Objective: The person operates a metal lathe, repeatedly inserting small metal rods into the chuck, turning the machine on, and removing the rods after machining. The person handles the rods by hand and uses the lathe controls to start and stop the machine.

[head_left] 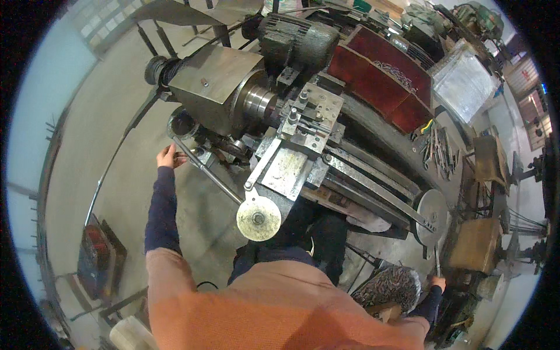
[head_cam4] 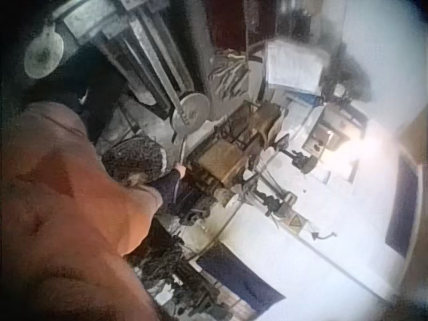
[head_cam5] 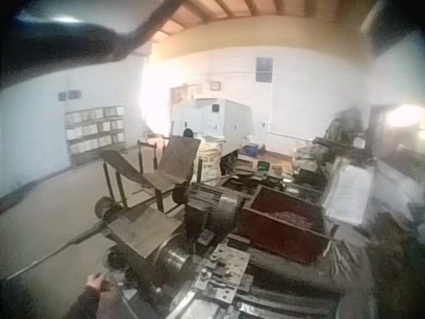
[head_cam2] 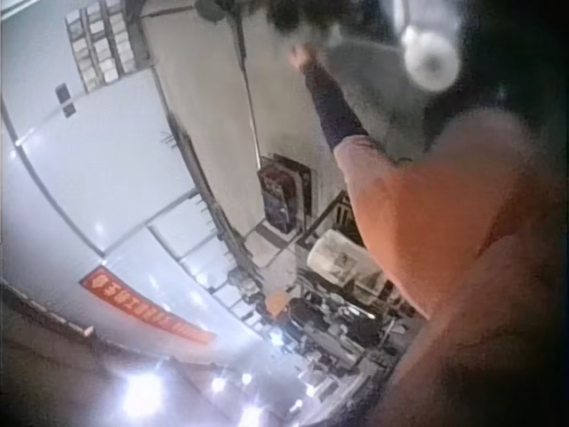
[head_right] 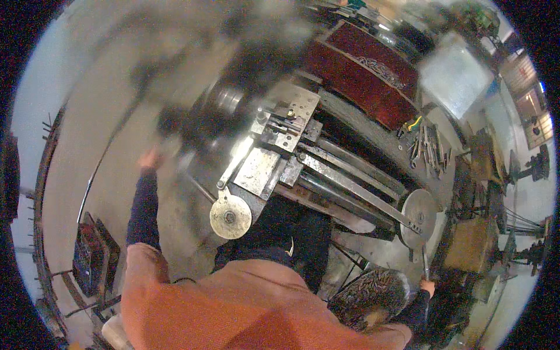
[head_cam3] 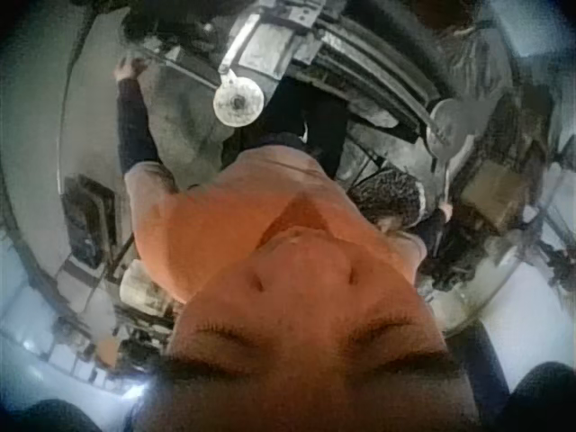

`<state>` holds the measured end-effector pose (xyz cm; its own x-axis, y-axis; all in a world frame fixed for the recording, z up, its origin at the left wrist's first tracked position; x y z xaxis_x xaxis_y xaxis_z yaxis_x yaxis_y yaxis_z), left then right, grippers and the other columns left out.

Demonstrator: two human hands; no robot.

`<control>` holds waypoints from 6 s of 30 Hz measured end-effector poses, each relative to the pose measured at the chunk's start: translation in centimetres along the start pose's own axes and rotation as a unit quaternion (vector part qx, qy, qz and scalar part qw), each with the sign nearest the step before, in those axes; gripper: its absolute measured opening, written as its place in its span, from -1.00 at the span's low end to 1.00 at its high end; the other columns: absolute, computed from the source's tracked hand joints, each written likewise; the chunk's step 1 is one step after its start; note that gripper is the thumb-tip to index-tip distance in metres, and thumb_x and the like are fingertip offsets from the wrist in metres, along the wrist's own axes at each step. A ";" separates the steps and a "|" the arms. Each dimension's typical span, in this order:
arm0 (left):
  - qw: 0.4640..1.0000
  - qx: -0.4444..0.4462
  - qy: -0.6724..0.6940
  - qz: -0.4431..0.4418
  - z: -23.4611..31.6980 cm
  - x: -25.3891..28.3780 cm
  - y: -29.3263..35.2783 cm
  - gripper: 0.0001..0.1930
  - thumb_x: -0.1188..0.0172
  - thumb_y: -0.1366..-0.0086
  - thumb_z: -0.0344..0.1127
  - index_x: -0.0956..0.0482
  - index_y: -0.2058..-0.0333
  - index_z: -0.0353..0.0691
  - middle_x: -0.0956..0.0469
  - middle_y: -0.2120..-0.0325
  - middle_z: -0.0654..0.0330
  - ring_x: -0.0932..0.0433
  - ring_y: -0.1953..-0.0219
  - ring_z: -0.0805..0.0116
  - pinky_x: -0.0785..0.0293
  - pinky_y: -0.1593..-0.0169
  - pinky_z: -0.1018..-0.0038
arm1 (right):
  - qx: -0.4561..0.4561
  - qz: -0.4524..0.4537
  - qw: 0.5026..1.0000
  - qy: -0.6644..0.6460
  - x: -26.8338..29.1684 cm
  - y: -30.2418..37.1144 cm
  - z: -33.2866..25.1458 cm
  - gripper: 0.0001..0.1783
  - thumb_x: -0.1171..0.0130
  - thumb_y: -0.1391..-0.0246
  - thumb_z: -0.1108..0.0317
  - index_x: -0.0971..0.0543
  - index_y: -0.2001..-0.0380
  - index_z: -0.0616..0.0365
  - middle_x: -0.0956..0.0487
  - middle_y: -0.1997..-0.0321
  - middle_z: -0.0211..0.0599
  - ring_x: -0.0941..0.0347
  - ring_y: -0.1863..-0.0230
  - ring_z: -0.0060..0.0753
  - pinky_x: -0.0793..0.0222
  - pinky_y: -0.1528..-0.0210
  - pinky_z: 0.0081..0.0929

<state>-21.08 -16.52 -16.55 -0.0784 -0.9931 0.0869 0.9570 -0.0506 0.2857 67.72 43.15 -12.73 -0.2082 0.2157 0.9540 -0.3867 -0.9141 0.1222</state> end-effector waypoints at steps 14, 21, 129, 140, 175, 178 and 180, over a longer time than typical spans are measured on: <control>0.992 -0.101 0.010 0.072 -4.9 -5.7 -6.3 -0.83 0.02 -0.02 -0.58 -0.29 0.37 -0.53 -0.52 0.61 -0.07 -0.51 0.73 0.22 -0.44 0.69 0.42 | -0.053 0.063 0.995 -0.057 -1.6 12.9 0.9 -0.57 -0.15 0.23 0.10 -0.56 0.31 0.17 -0.56 0.24 -0.06 -0.48 0.19 0.04 -0.39 0.16 -0.14; 0.993 -0.083 -0.029 0.078 -5.2 -5.8 -6.6 -0.79 0.04 0.02 -0.60 -0.27 0.33 -0.48 -0.51 0.63 -0.05 -0.50 0.74 0.23 -0.42 0.72 0.42 | -0.069 0.013 0.992 -0.105 -1.1 14.6 0.5 -0.51 -0.09 0.22 0.10 -0.51 0.24 0.24 -0.51 0.17 0.04 -0.42 0.10 0.08 -0.31 0.08 -0.16; 0.868 -0.124 0.125 -0.464 15.7 -14.7 24.3 -0.69 0.03 -0.29 -0.22 -0.51 0.37 -0.41 -0.56 0.54 0.09 -0.56 0.45 0.34 -0.47 0.28 0.48 | 0.861 0.053 0.231 -0.450 25.9 51.8 -36.5 -0.55 -0.02 0.56 0.42 -0.58 0.39 0.17 -0.54 0.20 -0.20 -0.39 0.05 -0.02 -0.29 -0.02 -0.23; 0.889 -0.230 0.028 -0.395 14.9 -18.8 25.9 -0.69 -0.13 -0.20 -0.18 -0.55 0.55 -0.33 -0.49 0.72 0.22 -0.38 0.72 0.47 -0.30 0.59 0.54 | 0.847 0.116 0.308 -0.418 24.5 50.8 -35.6 -0.61 -0.12 0.58 0.41 -0.54 0.45 0.17 -0.49 0.31 -0.17 -0.38 0.25 -0.02 -0.37 0.22 -0.25; 0.866 -0.122 -0.020 -0.484 13.5 -16.5 27.0 -0.73 -0.11 -0.22 -0.23 -0.51 0.51 -0.34 -0.49 0.67 0.21 -0.47 0.66 0.47 -0.37 0.57 0.58 | 0.850 -0.060 0.271 -0.447 20.4 50.0 -34.8 -0.54 -0.09 0.10 0.04 -0.59 0.40 0.29 -0.55 0.23 -0.08 -0.45 0.17 -0.07 -0.33 0.10 -0.32; 0.847 -0.076 0.050 -0.524 13.4 -16.8 27.0 -0.71 -0.07 -0.24 -0.22 -0.49 0.53 -0.35 -0.48 0.69 0.17 -0.47 0.67 0.45 -0.36 0.58 0.57 | 0.846 -0.054 0.265 -0.459 19.9 49.9 -34.9 -0.52 -0.08 0.08 0.01 -0.59 0.40 0.30 -0.55 0.23 -0.09 -0.45 0.16 -0.08 -0.33 0.10 -0.32; 0.840 -0.069 0.079 -0.532 13.2 -16.9 27.2 -0.70 -0.05 -0.25 -0.22 -0.48 0.53 -0.36 -0.48 0.70 0.14 -0.48 0.67 0.43 -0.36 0.58 0.55 | 0.839 -0.064 0.267 -0.470 19.4 49.8 -34.9 -0.53 -0.08 0.07 0.02 -0.59 0.40 0.30 -0.55 0.23 -0.08 -0.45 0.16 -0.08 -0.33 0.09 -0.32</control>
<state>2.55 0.25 2.33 -0.8829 -0.3784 -0.2782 0.3918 -0.9200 0.0078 13.08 13.82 2.33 0.3321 0.8210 0.4643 0.7744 0.0437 -0.6312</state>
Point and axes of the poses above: each hand's wrist, its own y-axis away from the middle knuckle, its own x-axis out of the back of the hand, z = x × y, the point moved 2 cm from there along -y, towards the middle knuckle
